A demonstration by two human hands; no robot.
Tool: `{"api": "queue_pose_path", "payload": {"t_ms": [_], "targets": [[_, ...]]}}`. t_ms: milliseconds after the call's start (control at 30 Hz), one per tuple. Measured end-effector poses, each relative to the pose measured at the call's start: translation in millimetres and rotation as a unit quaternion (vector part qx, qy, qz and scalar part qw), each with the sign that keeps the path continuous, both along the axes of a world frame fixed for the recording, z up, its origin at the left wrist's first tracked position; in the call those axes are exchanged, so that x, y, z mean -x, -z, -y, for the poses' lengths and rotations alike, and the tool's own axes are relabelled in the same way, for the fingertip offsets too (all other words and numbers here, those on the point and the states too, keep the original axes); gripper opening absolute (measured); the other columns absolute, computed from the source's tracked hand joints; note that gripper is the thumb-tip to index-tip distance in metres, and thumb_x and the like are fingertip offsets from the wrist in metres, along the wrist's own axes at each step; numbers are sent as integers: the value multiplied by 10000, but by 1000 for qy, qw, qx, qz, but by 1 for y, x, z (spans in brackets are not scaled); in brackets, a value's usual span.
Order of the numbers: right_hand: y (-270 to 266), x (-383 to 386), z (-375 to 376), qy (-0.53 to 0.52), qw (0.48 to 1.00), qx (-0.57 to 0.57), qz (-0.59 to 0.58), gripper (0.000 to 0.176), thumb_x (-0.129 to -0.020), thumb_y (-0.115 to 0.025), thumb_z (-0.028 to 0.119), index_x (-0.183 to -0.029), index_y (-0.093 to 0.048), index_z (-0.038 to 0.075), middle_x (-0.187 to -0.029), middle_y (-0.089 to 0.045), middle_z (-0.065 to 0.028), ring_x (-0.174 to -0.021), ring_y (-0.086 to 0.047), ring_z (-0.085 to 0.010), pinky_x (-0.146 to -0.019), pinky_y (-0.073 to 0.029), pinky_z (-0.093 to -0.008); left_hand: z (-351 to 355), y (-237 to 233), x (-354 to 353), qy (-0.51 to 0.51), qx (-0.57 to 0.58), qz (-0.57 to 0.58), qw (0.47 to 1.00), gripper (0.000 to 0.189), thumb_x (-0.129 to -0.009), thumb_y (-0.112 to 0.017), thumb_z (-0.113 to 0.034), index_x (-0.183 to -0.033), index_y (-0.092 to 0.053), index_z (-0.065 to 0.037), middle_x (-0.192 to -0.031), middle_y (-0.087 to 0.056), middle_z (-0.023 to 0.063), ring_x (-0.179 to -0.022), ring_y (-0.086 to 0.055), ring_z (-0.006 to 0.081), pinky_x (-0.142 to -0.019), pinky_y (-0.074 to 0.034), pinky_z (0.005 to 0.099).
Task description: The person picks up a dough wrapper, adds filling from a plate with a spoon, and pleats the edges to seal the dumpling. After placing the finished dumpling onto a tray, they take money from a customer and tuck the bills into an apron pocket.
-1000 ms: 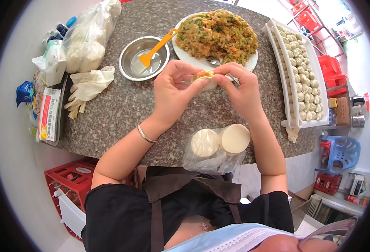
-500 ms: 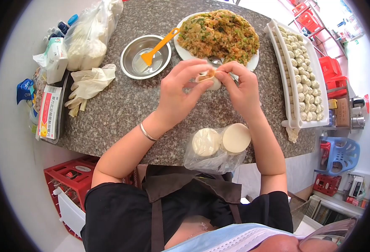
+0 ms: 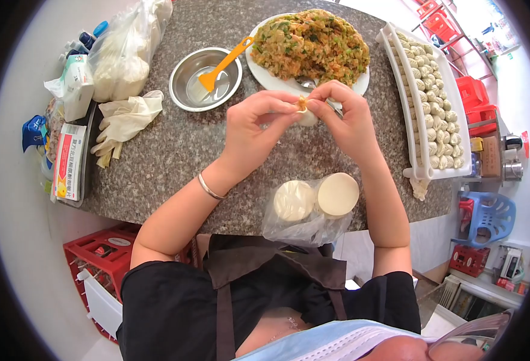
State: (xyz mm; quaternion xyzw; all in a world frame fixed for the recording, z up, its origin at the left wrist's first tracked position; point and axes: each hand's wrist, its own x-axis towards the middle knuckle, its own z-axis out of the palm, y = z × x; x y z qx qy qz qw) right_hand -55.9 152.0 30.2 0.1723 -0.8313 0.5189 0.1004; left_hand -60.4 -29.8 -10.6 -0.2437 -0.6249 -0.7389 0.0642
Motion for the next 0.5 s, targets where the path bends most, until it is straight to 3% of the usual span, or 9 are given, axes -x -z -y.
{"api": "queue_pose_path", "payload": {"t_ms": [233,300,333,400,500], "targets": [[-4,-4,5,20,998,-22,-60,88,-817,-670,80,-834,-650,-4,-811,-643,-100,-794,-618,-233,-736,-471,-327,-1,-19,-4,-40,26,70,996,222,-812,-697,12,-1028,-650,-6,-1056,-629,115,-950,-629,154,-789,-563,262],[-3,-4,4,14,997,-31,-70,83,-817,-668,78,-829,-650,-3,-809,-641,-103,-790,-619,-242,-730,-473,-332,0,-13,-2,-57,115,-38,991,237,-822,-684,15,-1055,-645,4,-1044,-632,113,-938,-630,150,-774,-566,254],[0,-4,4,22,996,-31,-75,78,-818,-663,72,-830,-648,-3,-809,-640,-105,-787,-620,-245,-720,-475,-334,0,-11,0,-55,117,-38,991,237,-822,-684,15,-1055,-645,4,-1044,-632,113,-938,-630,150,-774,-566,254],[1,-4,6,32,996,-29,-80,72,-818,-658,67,-830,-645,-3,-809,-638,-107,-784,-620,-249,-710,-476,-336,-1,-8,2,-82,100,-133,983,129,-813,-689,-21,-941,-682,-9,-987,-660,120,-843,-675,180,-724,-577,274],[1,-5,9,40,997,-9,-73,66,-826,-649,60,-845,-637,-3,-807,-634,-111,-778,-619,-253,-691,-477,-337,4,-4,3,-49,120,-122,984,204,-851,-647,19,-1055,-639,14,-1057,-626,115,-936,-623,143,-755,-559,242]]}}
